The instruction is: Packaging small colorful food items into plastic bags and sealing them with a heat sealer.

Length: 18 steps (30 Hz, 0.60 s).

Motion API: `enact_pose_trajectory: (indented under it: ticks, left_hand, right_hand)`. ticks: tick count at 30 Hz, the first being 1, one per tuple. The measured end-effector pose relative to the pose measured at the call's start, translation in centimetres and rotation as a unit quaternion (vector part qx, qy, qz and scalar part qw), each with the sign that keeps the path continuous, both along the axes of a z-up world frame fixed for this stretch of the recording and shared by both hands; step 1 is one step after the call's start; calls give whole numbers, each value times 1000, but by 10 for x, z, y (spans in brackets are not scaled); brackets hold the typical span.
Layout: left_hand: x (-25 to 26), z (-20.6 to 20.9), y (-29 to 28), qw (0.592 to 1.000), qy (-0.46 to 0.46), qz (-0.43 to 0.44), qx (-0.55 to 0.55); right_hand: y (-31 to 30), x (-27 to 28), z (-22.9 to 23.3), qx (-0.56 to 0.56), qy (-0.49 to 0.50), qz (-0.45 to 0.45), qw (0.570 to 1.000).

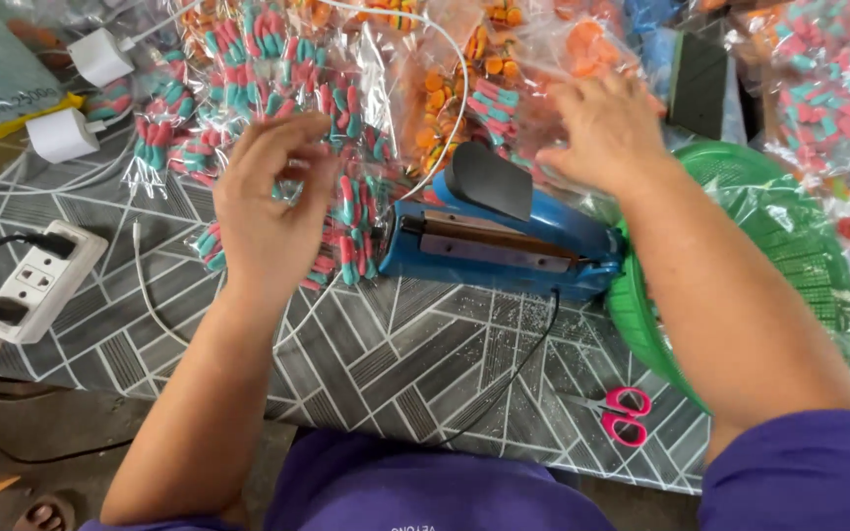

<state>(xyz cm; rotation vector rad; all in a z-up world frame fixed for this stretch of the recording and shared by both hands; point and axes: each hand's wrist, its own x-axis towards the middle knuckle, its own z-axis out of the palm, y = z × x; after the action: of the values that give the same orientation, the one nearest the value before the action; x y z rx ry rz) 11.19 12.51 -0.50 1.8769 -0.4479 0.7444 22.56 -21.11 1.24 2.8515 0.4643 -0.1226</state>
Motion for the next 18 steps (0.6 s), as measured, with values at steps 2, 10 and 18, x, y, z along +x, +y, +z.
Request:
enact_pose_trajectory:
  ticks: [2, 10, 18]
  left_hand:
    - [-16, 2, -12, 1000, -8, -11, 1]
    - [-68, -1, -36, 984, 106, -140, 4]
    - [-85, -8, -52, 956, 201, -213, 21]
  right_hand:
    - [-7, 16, -23, 3, 4, 5, 1000]
    - [-46, 39, -42, -112, -18, 32, 993]
    - [-78, -15, 32, -77, -236, 186, 951]
